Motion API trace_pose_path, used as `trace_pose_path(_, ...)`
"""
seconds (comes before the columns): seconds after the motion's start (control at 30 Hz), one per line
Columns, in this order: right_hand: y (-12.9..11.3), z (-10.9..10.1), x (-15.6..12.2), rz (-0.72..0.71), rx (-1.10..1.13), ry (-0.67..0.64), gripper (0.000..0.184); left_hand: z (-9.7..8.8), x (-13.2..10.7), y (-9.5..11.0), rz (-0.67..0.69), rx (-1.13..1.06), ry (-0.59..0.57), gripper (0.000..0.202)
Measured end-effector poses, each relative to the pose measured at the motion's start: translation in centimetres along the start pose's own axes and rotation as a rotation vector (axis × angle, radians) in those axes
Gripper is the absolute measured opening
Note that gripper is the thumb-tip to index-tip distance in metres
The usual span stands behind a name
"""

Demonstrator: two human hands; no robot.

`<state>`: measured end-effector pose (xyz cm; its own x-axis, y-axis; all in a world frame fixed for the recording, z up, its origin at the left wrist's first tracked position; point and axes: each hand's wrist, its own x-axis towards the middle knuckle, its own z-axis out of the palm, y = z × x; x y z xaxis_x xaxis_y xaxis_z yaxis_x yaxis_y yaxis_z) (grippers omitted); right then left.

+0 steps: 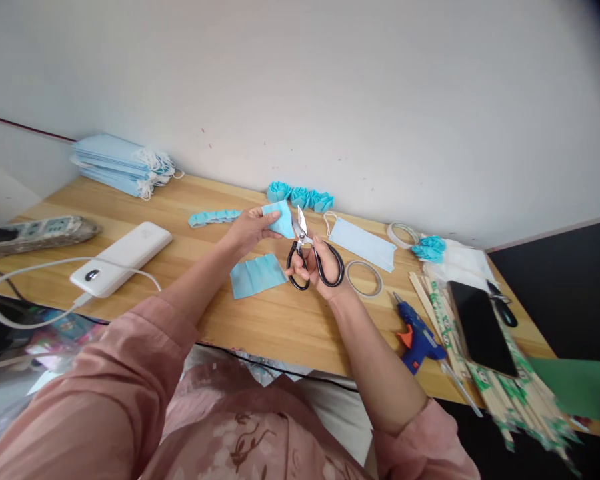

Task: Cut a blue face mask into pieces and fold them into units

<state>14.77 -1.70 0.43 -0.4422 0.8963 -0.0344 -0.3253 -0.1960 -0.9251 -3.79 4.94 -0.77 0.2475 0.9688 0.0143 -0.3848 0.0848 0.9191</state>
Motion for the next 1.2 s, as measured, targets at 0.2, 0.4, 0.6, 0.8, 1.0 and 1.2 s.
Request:
trace_pose_path(0.2, -0.01, 0.07, -0.01, 0.011, 0.011, -0.005, 0.054, 0.08, -0.12, 0.04, -0.006, 0.006, -0.015, 0.04)
trace_pose_path(0.4, -0.19, 0.2, -0.12, 0.021, -0.016, -0.01, 0.058, 0.01, -0.05, 0.22, -0.002, -0.019, 0.007, 0.038)
trace_pose_path(0.6, -0.09, 0.09, -0.12, 0.056, -0.059, -0.033, 0.065, -0.4, 0.23, 0.16, 0.024, -0.012, 0.008, 0.036)
trace_pose_path(0.8, -0.17, 0.15, -0.17, 0.055, -0.063, -0.039, 0.063, -0.66, 0.39, 0.23, 0.017, -0.018, 0.043, 0.032)
trace_pose_path(1.0, -0.27, 0.09, -0.22, 0.051, -0.07, -0.035, 0.064, -0.61, 0.33, 0.44, 0.001, -0.006, 0.052, 0.033)
trace_pose_path(1.2, -0.26, 0.0, -0.23, 0.047, -0.051, -0.044, 0.061, -0.8, 0.42, 0.07, -0.016, 0.004, -0.025, 0.038)
